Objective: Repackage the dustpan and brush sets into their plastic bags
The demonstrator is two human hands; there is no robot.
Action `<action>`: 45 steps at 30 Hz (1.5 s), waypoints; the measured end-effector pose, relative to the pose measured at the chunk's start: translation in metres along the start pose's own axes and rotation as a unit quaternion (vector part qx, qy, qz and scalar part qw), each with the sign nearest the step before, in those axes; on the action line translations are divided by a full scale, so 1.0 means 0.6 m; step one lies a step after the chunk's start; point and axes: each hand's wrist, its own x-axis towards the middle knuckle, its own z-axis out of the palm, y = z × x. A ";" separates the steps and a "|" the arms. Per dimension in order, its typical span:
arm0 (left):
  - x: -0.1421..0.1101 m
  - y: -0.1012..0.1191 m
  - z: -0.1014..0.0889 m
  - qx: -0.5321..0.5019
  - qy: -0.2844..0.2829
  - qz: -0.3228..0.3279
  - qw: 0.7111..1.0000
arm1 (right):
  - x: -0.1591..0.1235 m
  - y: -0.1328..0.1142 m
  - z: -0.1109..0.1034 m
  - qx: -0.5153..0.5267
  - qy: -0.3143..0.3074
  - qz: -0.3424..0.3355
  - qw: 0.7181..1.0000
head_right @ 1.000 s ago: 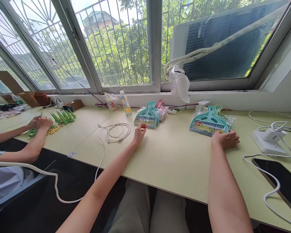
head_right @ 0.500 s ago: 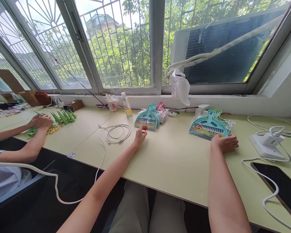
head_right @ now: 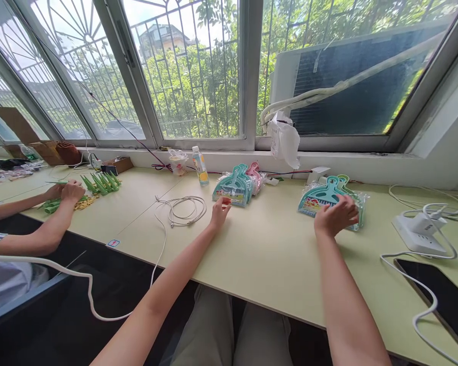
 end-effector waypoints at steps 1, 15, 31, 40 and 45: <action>0.001 -0.001 -0.001 -0.002 0.003 -0.003 1.000 | -0.005 -0.015 -0.001 0.000 -0.009 -0.034 0.999; 0.007 -0.010 -0.008 0.005 0.037 -0.019 0.999 | -0.150 -0.245 -0.038 0.115 -0.306 -0.383 0.864; 0.020 -0.042 -0.025 0.039 0.101 -0.077 0.991 | -0.190 -0.263 -0.041 0.131 -0.360 -0.450 0.807; 0.031 -0.066 -0.042 0.048 0.127 -0.137 0.981 | -0.191 -0.259 -0.035 0.131 -0.368 -0.452 0.802; 0.032 -0.071 -0.045 0.040 0.133 -0.143 0.980 | -0.192 -0.260 -0.034 0.131 -0.370 -0.446 0.804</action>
